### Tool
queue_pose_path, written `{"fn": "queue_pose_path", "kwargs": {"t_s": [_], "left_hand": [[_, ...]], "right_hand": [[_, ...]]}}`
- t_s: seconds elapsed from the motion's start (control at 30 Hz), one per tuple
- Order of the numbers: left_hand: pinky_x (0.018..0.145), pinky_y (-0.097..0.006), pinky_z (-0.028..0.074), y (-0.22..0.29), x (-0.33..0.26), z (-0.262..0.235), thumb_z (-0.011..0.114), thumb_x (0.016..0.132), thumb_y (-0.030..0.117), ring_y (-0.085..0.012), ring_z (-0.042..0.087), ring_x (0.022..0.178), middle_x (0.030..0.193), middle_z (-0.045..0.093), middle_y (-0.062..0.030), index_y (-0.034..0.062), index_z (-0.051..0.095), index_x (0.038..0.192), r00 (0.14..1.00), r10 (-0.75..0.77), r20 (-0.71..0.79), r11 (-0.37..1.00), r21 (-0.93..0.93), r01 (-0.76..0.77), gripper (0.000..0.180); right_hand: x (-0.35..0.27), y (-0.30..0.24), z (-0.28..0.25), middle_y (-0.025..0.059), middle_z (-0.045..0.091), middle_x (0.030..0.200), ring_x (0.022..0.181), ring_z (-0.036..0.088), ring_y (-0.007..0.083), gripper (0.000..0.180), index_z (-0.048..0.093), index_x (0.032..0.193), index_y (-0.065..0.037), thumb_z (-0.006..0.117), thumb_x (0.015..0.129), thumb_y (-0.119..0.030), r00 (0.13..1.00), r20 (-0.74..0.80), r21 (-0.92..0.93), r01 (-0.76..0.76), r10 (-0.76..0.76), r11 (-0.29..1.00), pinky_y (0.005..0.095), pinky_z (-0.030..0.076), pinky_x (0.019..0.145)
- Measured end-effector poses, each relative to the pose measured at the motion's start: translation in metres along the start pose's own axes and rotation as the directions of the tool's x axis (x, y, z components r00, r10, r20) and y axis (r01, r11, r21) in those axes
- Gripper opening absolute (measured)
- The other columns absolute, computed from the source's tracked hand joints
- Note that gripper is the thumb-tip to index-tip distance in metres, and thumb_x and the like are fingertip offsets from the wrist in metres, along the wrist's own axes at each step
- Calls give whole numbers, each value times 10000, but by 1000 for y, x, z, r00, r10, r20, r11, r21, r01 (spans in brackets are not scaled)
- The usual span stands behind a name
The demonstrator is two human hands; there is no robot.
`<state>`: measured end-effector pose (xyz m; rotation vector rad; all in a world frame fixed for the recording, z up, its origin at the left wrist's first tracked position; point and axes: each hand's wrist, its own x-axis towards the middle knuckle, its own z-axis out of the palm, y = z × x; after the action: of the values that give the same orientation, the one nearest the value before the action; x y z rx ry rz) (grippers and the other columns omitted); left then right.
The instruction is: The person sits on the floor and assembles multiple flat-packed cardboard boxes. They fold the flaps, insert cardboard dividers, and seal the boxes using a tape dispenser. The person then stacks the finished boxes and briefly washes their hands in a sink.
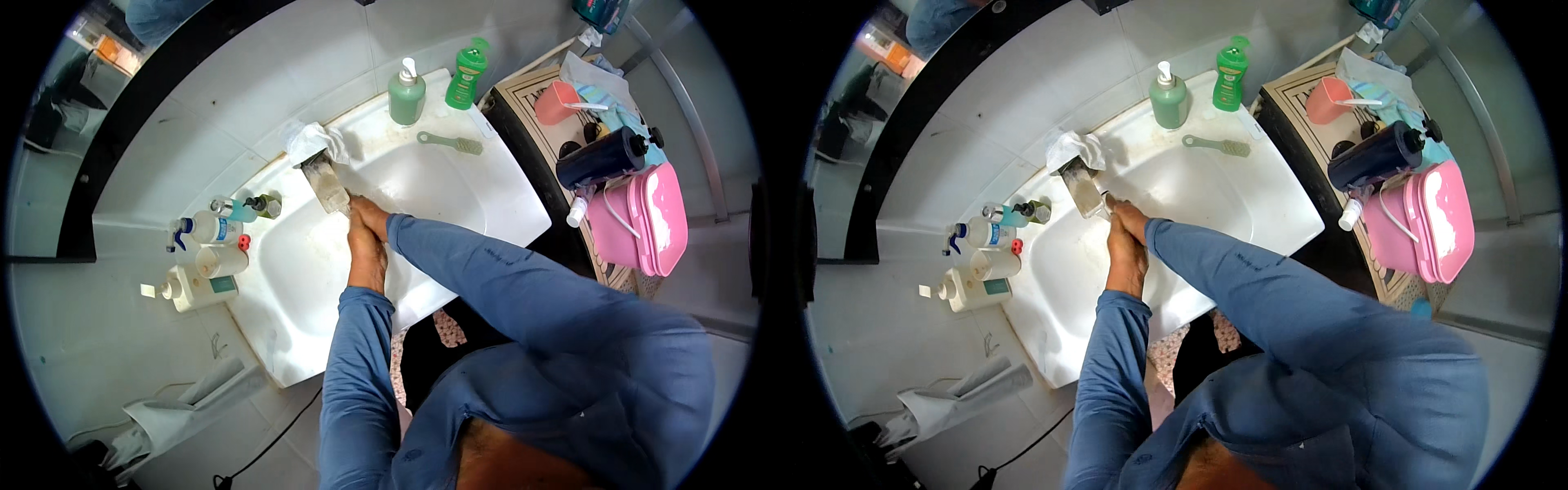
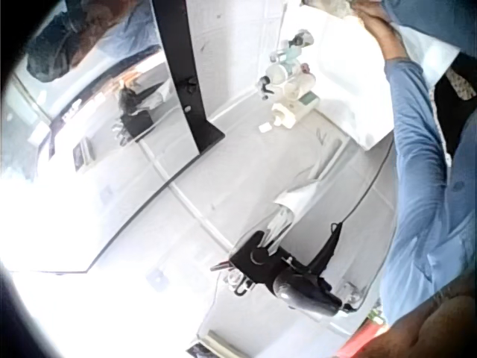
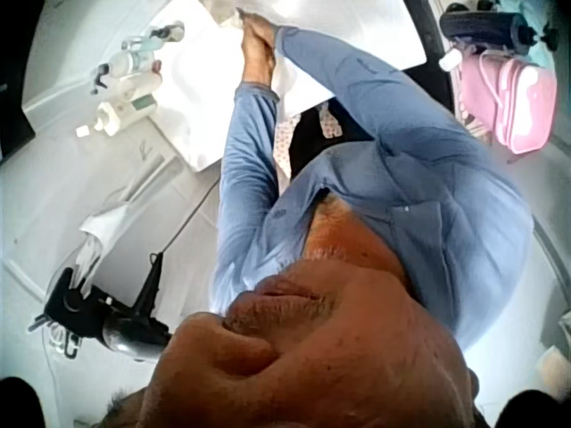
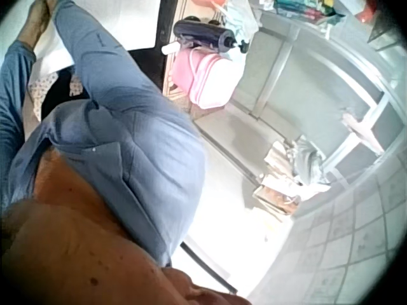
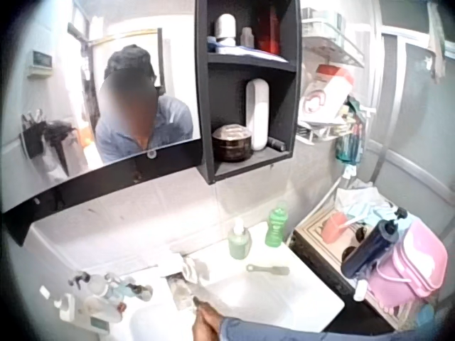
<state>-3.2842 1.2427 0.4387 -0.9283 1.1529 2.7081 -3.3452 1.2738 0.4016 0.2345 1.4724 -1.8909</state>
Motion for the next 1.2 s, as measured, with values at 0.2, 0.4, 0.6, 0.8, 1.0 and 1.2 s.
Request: {"fn": "queue_pose_path", "kwargs": {"t_s": [0.2, 0.4, 0.6, 0.8, 1.0, 1.2], "left_hand": [[991, -346, 410, 17, 1, -6, 363, 1006, 427, -223, 503, 1134, 1245, 518, -71, 83, 449, 1303, 996, -43, -82, 999, -29, 41, 463], [940, -366, 431, 22, 15, -24, 379, 999, 448, -241, 515, 1085, 1198, 540, -88, 85, 402, 1375, 955, -124, -269, 985, -149, 86, 523], [883, -391, 451, 24, 37, -68, 411, 962, 469, -256, 535, 987, 1112, 552, -50, 80, 488, 1225, 996, -67, -62, 992, -114, 59, 475], [733, -401, 533, 2, 12, 7, 642, 888, 237, -241, 621, 894, 1070, 640, -102, -14, 565, 1181, 988, 124, 87, 987, 88, -132, 393], [710, -437, 554, 44, 62, -65, 631, 843, 184, -336, 651, 766, 864, 669, -185, -26, 609, 990, 948, -296, 113, 955, 39, 293, 256], [752, -494, 537, 33, 8, -18, 574, 874, 328, -328, 621, 818, 944, 626, -153, 21, 581, 1049, 952, 48, 302, 910, -407, 83, 353]], "right_hand": [[-41, 42, 27, 206, 283, 1483, 1352, 273, 419, 567, 224, 1474, -128, 269, 985, -412, 949, 123, -572, 306, -289, 761, 477, 254, 1107], [-21, 59, 34, 175, 330, 1471, 1336, 327, 386, 491, 331, 1423, -122, 268, 983, -329, 886, 186, -807, 384, -424, 449, 480, 263, 1099], [-32, 11, 61, 202, 580, 1196, 1081, 534, 348, 471, 515, 1262, -60, 365, 964, -393, 971, -169, -530, 53, -167, 846, 458, 420, 917], [5, 23, -18, 145, 546, 1249, 1131, 519, 308, 376, 537, 1231, -115, 502, 871, -216, 852, 9, -956, 161, -523, 245, 428, 435, 921], [-43, -11, 14, 166, 640, 1057, 972, 600, 345, 257, 665, 939, -14, 661, 712, -135, 841, 473, -823, 528, -264, 208, 424, 480, 831], [-65, -27, 27, 137, 629, 993, 980, 614, 239, 246, 555, 1140, -11, 505, 938, -142, 946, 282, 794, -137, -160, 593, 299, 509, 835]]}}
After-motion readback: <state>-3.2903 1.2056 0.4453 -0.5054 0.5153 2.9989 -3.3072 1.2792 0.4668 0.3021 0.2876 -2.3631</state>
